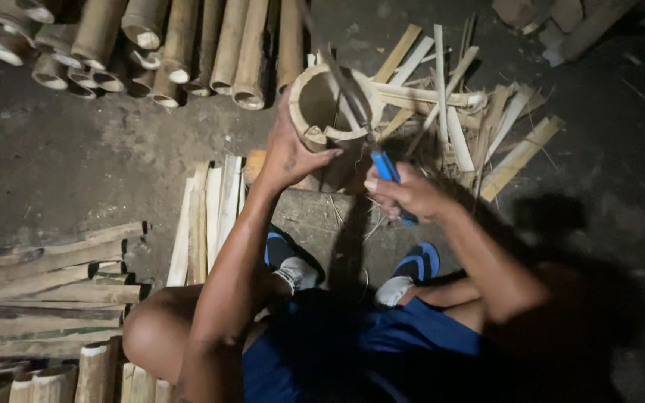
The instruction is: The person sits on the floor and uses a knife to split bamboo sections into thin strips. They repeatedly cut, rotate, and separate the bamboo pieces, accumulating a pile of strips on the floor.
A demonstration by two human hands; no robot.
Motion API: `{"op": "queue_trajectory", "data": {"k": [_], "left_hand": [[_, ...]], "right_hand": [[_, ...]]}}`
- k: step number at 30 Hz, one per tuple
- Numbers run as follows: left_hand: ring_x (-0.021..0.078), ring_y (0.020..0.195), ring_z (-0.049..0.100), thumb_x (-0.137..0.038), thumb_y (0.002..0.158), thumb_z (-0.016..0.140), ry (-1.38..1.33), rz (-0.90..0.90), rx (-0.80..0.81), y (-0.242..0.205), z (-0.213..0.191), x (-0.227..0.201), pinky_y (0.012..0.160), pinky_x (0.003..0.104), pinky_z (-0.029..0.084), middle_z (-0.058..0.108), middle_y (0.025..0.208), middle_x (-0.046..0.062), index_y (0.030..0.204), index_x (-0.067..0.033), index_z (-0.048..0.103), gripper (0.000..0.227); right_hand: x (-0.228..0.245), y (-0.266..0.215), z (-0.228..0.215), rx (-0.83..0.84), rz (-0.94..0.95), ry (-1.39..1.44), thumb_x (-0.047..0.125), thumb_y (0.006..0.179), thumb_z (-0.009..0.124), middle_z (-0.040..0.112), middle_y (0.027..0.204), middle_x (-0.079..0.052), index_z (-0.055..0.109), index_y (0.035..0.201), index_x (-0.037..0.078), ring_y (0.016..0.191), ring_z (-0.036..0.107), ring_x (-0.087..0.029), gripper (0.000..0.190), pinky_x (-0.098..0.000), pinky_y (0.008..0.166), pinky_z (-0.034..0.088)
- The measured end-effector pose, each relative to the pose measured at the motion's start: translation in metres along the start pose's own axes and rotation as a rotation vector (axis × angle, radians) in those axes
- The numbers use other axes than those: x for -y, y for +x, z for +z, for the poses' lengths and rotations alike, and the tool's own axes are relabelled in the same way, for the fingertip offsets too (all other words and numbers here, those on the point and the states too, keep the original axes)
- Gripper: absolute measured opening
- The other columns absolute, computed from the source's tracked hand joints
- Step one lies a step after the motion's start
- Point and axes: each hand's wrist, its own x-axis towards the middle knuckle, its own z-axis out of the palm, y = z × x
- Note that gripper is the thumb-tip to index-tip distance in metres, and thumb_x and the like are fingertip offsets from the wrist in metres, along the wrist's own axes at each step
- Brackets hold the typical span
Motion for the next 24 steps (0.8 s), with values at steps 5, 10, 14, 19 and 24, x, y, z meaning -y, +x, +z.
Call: {"op": "queue_trajectory", "data": {"k": [5,10,14,19,24], "left_hand": [[0.0414,0.132,0.057,-0.038,0.061,0.103,0.105,0.011,-0.017,0.026,0.036,-0.009,0.107,0.049,0.052,0.041,0.153,0.029,0.157,0.0021,0.016,0.136],[0.0359,0.12,0.064,-0.036,0.066,0.094,0.036,-0.134,-0.022,0.044,0.082,-0.026,0.092,0.044,0.063,0.039,0.159,0.024,0.159,0.0002,0.018,0.125],[0.0384,0.138,0.057,-0.032,0.069,0.098,0.104,0.122,-0.128,0.05,0.085,-0.032,0.113,0.047,0.057,0.04,0.158,0.025,0.16,0.0008,0.019,0.124],[0.046,0.151,0.04,-0.048,0.074,0.09,0.27,0.156,-0.338,0.008,0.087,-0.04,0.124,0.057,0.042,0.024,0.167,0.028,0.164,-0.0024,0.009,0.129],[0.0409,0.148,0.044,-0.064,0.07,0.088,0.16,-0.033,-0.447,-0.028,0.083,-0.036,0.125,0.053,0.04,0.029,0.163,0.027,0.164,-0.0039,0.002,0.141]], "right_hand": [[-0.006,0.008,-0.032,-0.334,0.246,-0.293,0.034,0.106,0.066,0.056,0.062,-0.006,0.056,0.088,-0.003,0.048,0.055,-0.017,0.042,-0.0327,0.042,0.043],[0.045,0.007,-0.082,-0.392,0.191,-0.76,0.023,0.098,0.058,0.058,0.068,-0.004,0.061,0.107,0.01,0.054,0.058,-0.018,0.016,-0.0334,0.046,0.05],[0.046,0.001,-0.093,-0.403,0.124,-0.606,0.023,0.095,0.055,0.061,0.069,-0.006,0.061,0.116,0.012,0.058,0.061,-0.017,0.024,-0.0368,0.051,0.052],[0.025,-0.016,-0.042,-0.354,0.159,-0.731,0.033,0.102,0.063,0.062,0.068,-0.008,0.066,0.099,0.006,0.059,0.062,-0.017,0.028,-0.0369,0.056,0.05],[0.069,-0.062,0.022,-0.195,0.224,-0.468,0.029,0.093,0.067,0.057,0.066,-0.006,0.054,0.117,0.009,0.051,0.06,-0.018,0.034,-0.0364,0.049,0.049]]}}
